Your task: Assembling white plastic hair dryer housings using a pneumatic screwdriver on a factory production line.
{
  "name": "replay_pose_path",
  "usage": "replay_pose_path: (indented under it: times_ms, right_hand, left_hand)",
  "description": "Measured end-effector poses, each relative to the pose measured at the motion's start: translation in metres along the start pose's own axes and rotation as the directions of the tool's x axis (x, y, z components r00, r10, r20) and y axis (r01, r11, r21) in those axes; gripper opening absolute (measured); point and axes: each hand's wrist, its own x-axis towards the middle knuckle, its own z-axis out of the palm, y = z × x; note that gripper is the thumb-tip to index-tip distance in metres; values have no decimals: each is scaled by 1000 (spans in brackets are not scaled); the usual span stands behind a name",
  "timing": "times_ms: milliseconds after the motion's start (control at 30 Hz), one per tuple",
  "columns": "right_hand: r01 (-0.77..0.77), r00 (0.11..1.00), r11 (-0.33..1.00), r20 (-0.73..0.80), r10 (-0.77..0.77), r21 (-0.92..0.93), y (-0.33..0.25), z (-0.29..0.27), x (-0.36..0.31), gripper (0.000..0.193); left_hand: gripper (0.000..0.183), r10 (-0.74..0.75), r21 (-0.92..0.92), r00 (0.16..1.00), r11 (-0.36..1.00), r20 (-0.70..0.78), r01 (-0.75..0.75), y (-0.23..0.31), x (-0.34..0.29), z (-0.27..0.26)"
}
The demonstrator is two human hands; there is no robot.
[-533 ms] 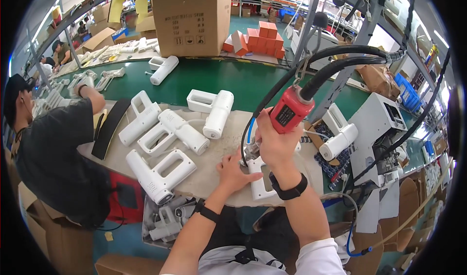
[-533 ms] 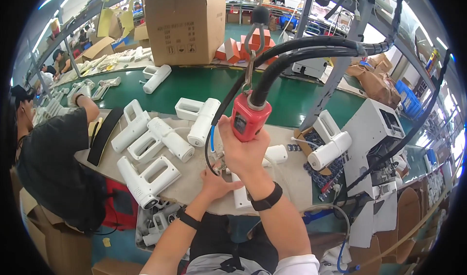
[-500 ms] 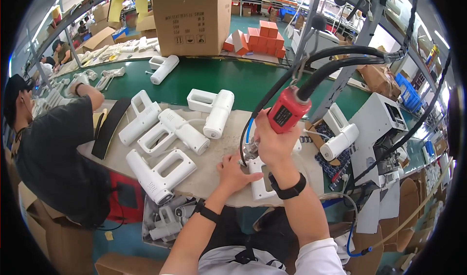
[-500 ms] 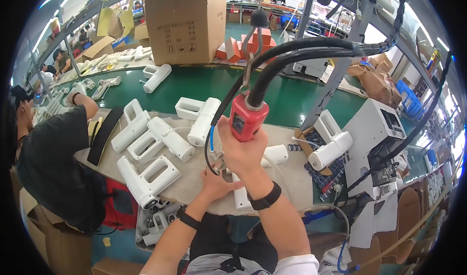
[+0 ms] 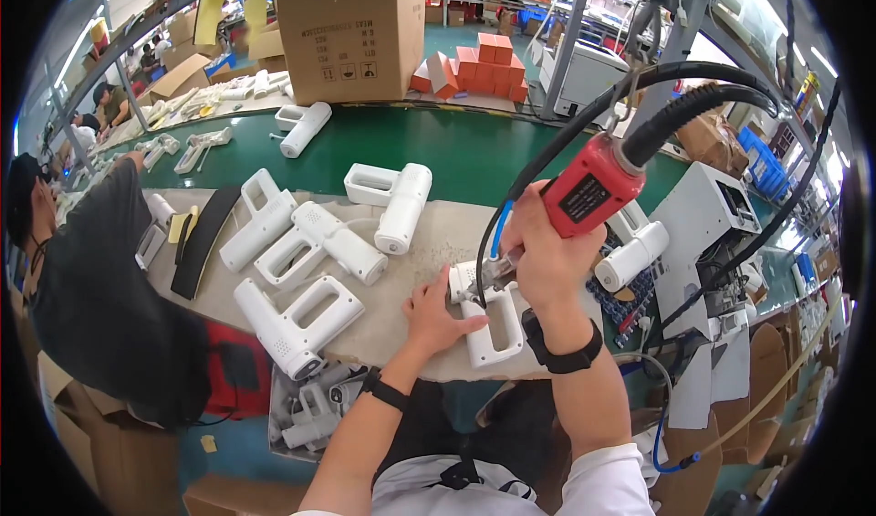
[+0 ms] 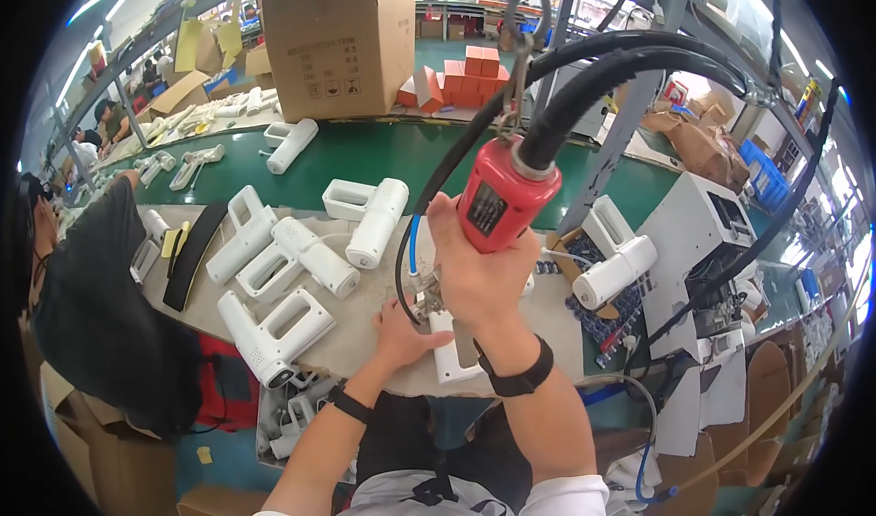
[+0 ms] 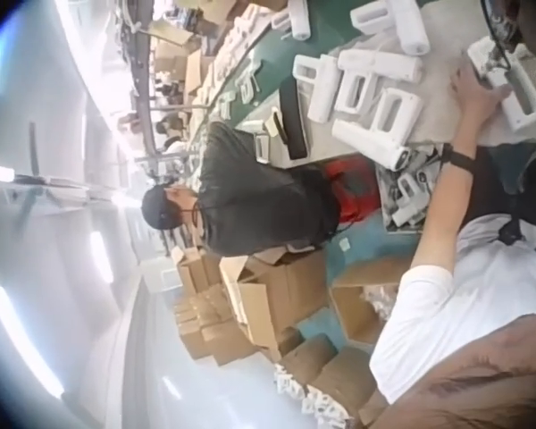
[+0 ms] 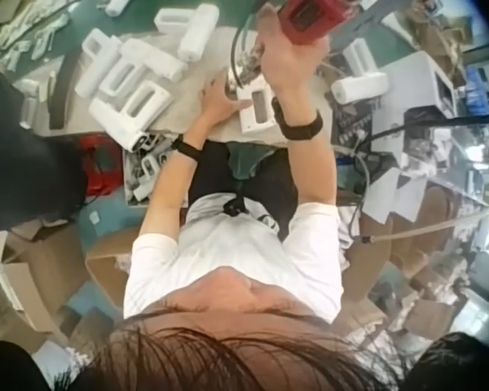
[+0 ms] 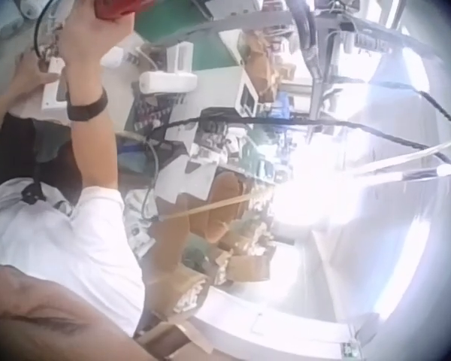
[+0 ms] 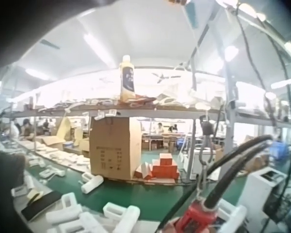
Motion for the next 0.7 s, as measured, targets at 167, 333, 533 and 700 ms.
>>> replay_pose_path:
  times_ms: [167,333,533,700]
  right_hand:
    - [12,1000,998,-13,-13,-67,29,-2,-4,18]
    - [-88,996,991,15,90,-104,63,0,-10,19]
    - [-72,996,991,46,78,-113,63,-6,-13,16]
    - [49,996,998,-66,-52,-38,-17,-34,-6,11]
  left_hand:
    - [117,-22,-27,1000,999,8,23,6,-3,-5]
    - [111,-8,45,1000,999,28,6,9,-4,-3]
    - [83,74,82,985,995,-154,-61,29,-28,26]
    - [79,83,-86,974,991,-210,-103,9,1,36]
